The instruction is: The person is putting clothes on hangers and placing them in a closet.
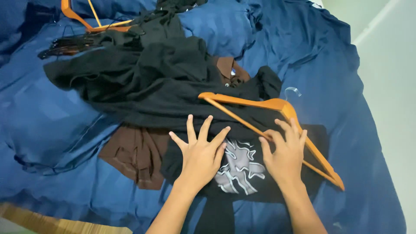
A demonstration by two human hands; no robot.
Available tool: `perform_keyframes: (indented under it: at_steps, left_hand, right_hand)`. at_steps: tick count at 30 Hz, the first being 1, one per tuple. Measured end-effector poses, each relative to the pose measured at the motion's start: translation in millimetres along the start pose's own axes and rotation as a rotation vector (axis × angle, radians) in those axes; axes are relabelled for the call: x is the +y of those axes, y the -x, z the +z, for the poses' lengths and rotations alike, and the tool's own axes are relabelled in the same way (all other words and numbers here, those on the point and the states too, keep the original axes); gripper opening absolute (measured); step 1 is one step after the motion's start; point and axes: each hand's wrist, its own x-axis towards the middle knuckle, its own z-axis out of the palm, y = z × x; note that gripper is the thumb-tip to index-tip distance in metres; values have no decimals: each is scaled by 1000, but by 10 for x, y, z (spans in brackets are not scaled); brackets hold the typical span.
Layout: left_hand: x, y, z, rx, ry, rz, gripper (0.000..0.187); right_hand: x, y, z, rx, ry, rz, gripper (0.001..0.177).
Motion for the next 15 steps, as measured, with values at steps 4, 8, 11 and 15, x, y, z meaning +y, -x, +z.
perform_keyframes:
  at_steps: [4, 8, 11, 15]
  left_hand:
    - [33, -233, 67, 19, -23, 26, 41]
    - [11, -419, 135, 14, -4, 5, 37]
    - [-40, -591, 195, 59, -13, -16, 24]
    - [-146, -725, 201, 160, -28, 37, 12]
  right_hand:
    - [200, -279, 70, 74, -17, 25, 20]
    - [291, -437, 142, 52, -21, 35, 20]
    - [274, -516, 144, 31, -40, 46, 20]
    - [61, -422, 70, 96, -129, -41, 18]
